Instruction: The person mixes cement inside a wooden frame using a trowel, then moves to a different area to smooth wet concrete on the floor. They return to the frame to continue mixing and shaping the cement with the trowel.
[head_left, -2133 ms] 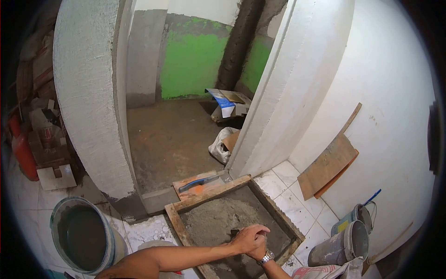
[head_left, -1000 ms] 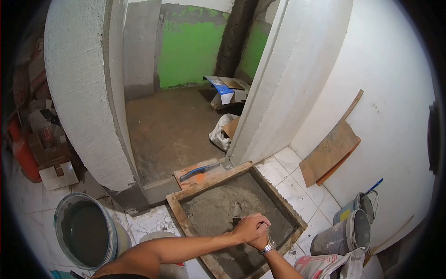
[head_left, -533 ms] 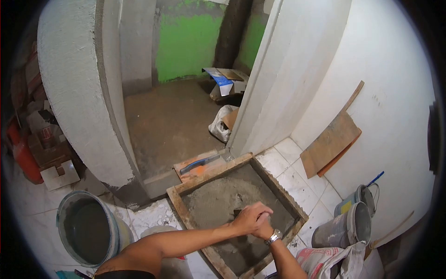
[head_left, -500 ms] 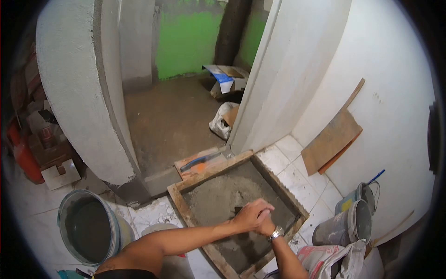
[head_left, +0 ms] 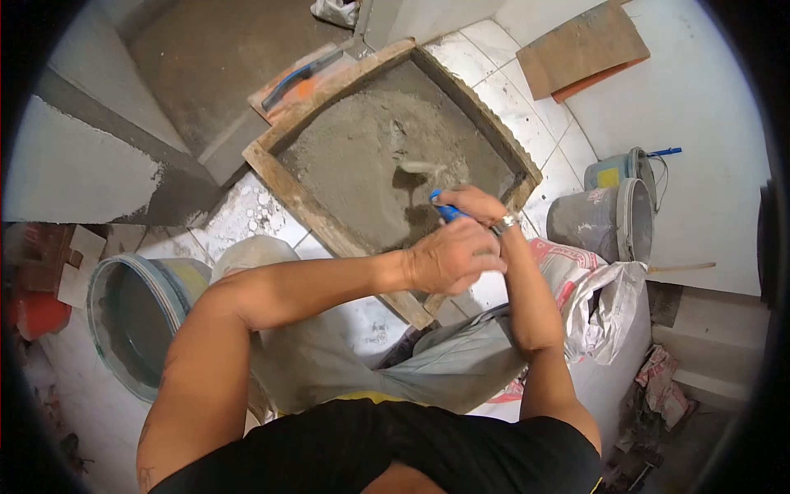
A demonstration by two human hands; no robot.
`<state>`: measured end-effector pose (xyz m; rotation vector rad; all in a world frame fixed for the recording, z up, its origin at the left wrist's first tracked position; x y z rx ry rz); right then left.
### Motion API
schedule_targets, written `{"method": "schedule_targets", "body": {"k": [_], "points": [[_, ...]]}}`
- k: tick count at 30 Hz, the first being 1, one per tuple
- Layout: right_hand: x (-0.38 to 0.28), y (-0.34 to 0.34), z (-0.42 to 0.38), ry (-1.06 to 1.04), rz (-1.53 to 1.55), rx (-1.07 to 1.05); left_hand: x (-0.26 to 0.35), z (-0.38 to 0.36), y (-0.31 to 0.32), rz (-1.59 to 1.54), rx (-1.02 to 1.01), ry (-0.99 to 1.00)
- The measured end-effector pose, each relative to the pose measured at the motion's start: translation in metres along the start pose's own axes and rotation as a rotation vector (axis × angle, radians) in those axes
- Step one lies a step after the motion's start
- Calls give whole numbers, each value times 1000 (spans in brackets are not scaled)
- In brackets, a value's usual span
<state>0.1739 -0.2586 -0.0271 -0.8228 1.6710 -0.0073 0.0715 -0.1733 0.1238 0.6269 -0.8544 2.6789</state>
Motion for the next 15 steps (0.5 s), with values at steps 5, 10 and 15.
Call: {"method": "schedule_targets", "body": {"k": [5, 10, 15], "points": [[29, -4, -23, 519, 369, 144, 28, -22, 41, -98, -352, 24], [34, -26, -34, 327, -600, 304, 13, -53, 80, 5, -720, 16], [52, 6, -58, 438, -653, 89, 25, -53, 67, 181, -804, 87]]}}
Point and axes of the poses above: each hand's wrist, its own z-axis towards the middle knuckle, its own y-axis out of the palm, x = y × z, the point moved 10 cm from there along z, towards the middle knuckle, and after that the axes turned 13 degrees about z, right-handed, at the moved point
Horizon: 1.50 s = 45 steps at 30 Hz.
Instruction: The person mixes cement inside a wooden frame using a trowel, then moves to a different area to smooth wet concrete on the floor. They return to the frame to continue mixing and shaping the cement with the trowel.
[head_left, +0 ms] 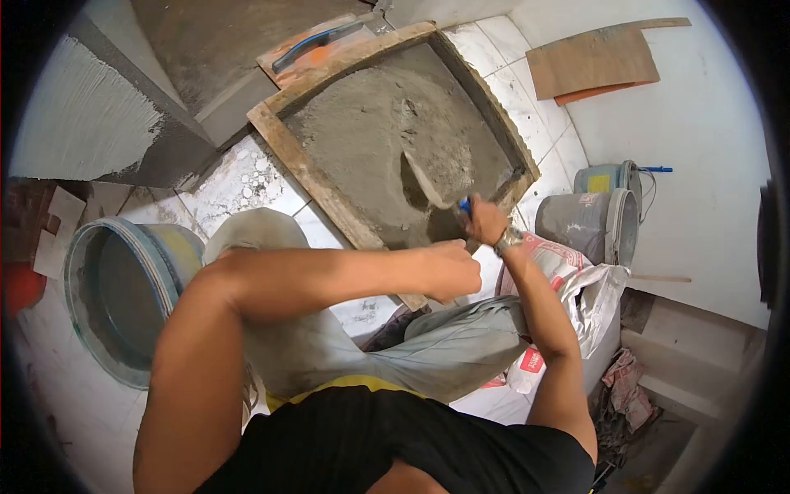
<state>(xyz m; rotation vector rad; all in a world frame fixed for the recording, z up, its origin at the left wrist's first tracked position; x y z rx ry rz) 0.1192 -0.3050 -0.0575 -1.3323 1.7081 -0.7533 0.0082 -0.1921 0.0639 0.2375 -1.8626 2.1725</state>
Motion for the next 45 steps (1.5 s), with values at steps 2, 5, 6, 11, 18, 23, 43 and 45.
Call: {"method": "schedule_targets", "body": {"k": [2, 5, 6, 11, 18, 23, 43, 45], "points": [[-10, 21, -10, -12, 9, -45, 7, 0, -5, -15, -3, -12], [-21, 45, 16, 25, 11, -4, 14, -1, -11, -15, -30, -3], [-21, 51, 33, 22, 3, 0, 17, 1, -7, -12, -60, 4], [-37, 23, 122, 76, 116, 324, 12, -1, 11, -30, -134, -20], [-6, 15, 106, 351, 962, 48, -4, -22, 13, -10, -205, -83], [20, -5, 47, 208, 443, 184, 2, -16, -1, -9, -174, -71], [-10, 7, 132, 430, 1124, 154, 6, -41, 37, -2, -545, -119], [-7, -19, 94, 393, 862, 137, 10, -39, 39, -12, -548, -101]]}}
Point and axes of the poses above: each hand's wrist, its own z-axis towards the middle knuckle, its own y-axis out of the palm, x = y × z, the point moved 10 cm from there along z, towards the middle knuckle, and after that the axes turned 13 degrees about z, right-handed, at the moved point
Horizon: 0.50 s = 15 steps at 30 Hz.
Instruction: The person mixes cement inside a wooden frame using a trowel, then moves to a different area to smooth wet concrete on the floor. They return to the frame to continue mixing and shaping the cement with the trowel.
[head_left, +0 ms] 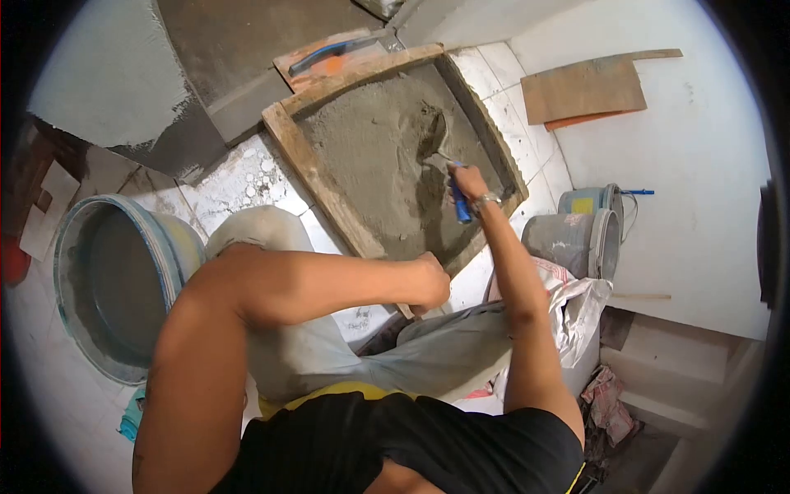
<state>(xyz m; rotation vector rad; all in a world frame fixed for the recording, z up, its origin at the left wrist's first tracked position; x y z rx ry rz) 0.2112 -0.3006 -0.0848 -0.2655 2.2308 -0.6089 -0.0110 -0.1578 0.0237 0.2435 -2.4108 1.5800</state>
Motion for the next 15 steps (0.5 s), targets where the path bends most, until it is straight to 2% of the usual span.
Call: {"method": "schedule_targets", "body": {"k": [1, 2, 4, 7, 8, 10, 11, 13, 15], "points": [[-1, -15, -12, -65, -250, 6, 3, -2, -2, 33, -6, 15], [11, -36, 2, -250, -638, 95, 7, -2, -2, 67, -11, 30], [-6, -49, -45, -517, -930, 159, 13, 2, -3, 44, 37, 51], [4, -69, -74, -613, -867, 56, 28, 9, 0, 96, 40, 95], [8, -66, -78, -693, -888, -39, 34, 9, 3, 84, 35, 110], [31, -70, -79, -681, -1055, -93, 38, 9, 4, 126, 48, 93], [40, -72, -75, -676, -1051, -98, 41, 5, 6, 131, -32, 115], [62, -59, -70, -730, -1149, -228, 45, 7, 9, 104, -40, 122], [76, -44, -62, -735, -1185, -264, 47, 10, 15, 83, -49, 123]]}}
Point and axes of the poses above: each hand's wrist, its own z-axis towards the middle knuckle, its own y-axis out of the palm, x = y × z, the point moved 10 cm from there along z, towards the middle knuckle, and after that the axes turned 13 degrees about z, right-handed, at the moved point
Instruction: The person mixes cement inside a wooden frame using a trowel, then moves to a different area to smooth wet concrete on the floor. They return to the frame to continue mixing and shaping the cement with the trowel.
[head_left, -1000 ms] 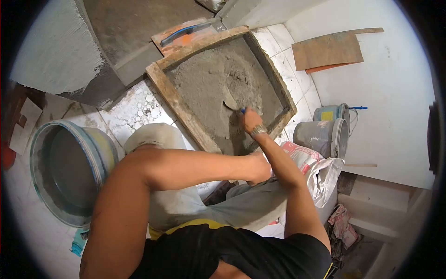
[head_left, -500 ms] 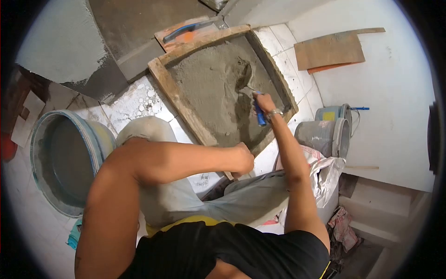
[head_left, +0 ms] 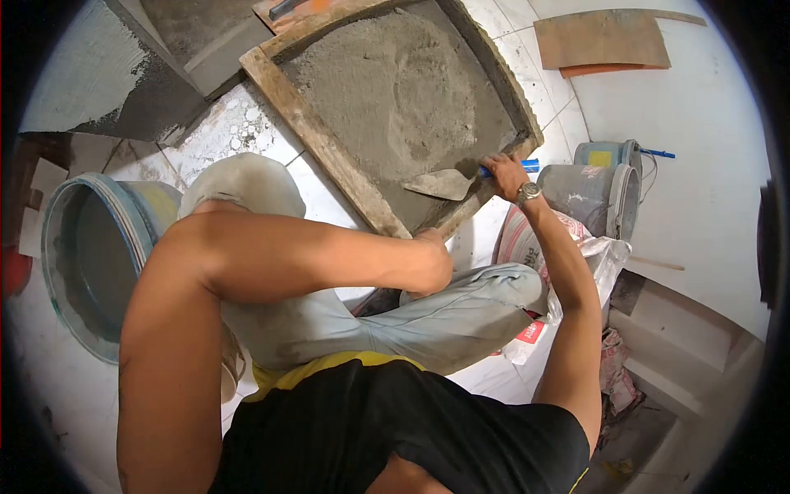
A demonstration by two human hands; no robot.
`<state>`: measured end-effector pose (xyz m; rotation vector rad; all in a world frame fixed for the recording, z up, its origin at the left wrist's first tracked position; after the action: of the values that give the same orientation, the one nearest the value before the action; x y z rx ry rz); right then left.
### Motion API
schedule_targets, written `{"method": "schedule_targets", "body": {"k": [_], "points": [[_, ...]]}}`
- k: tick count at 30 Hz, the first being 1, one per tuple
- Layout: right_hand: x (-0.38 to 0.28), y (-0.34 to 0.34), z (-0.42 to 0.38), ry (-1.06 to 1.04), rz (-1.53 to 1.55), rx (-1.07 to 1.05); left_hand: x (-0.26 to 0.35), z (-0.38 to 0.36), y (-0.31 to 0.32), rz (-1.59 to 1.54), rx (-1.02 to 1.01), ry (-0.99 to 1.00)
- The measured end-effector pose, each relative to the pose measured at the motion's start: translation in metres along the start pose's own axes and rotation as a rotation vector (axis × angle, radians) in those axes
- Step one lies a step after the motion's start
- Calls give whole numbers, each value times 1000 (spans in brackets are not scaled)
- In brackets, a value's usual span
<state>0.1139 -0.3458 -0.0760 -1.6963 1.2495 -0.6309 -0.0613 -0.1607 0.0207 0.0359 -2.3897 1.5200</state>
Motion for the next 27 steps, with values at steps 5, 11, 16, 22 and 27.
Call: {"method": "schedule_targets", "body": {"k": [5, 11, 16, 22, 27], "points": [[-31, 37, 41, 7, 32, -124, -6, 6, 0, 25, 25, -3], [-21, 21, 43, 133, 209, 41, -18, 2, -3, 22, 2, -38], [20, 9, 38, 128, 539, 340, -17, 1, -5, 22, 12, -65], [28, 4, 13, 467, 1302, 86, -20, 2, -3, -2, 26, -80], [24, -6, 9, 262, 595, -79, -18, 10, 2, 20, -30, -80]]}}
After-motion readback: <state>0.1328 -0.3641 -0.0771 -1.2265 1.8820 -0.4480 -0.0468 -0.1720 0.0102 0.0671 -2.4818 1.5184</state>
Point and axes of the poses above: each hand's wrist, its own z-axis towards the middle knuckle, its own y-axis out of the palm, x = y × z, the point moved 10 cm from there along z, towards the middle knuckle, and after that the axes turned 13 degrees about z, right-handed, at the moved point
